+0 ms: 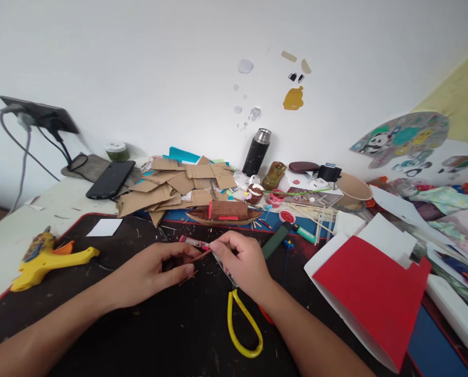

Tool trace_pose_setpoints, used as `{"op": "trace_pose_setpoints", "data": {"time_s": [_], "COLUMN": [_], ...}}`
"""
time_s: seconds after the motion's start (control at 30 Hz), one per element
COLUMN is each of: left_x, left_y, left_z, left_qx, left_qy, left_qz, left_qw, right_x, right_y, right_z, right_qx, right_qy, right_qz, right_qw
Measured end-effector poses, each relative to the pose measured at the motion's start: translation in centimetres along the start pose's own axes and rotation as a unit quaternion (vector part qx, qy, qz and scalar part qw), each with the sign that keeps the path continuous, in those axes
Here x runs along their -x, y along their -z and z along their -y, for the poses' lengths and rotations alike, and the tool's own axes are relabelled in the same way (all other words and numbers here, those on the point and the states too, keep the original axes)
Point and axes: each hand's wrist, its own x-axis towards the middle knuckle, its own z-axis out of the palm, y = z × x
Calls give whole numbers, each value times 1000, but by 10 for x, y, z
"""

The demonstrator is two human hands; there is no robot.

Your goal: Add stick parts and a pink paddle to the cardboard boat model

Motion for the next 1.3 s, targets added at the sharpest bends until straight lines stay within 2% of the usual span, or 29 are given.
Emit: {"op": "trace_pose_setpoints", "data": {"time_s": [0.13, 0.23, 0.6, 0.9, 1.07, 1.3], "left_x": [-3, -5, -3, 0, -1, 4], "left_y": [-6, -10, -3, 1, 8, 24], "left_z": [4, 10, 8, 21, 14, 1], "left_qx": [-15, -33, -35, -28, -32, -80], "left_qy": [-16, -35, -43, -27, -20, -11], "left_qz": [-12, -17, -24, -40, -29, -69], "left_qw": [1000, 999, 998, 998, 999, 994], "right_x": [3, 4, 0, -1, -4, -4], "right_y": [-7, -11, -7, -3, -1, 0], "right_z": [-1, -3, -5, -4, -4, -3], "right_qx": [59, 74, 57, 2, -8, -63], "right_qy": [64, 76, 56, 29, 32, 14], "right_qz": [8, 23, -6, -26, -51, -58], "right_qw": [996, 994, 997, 999, 998, 996]}}
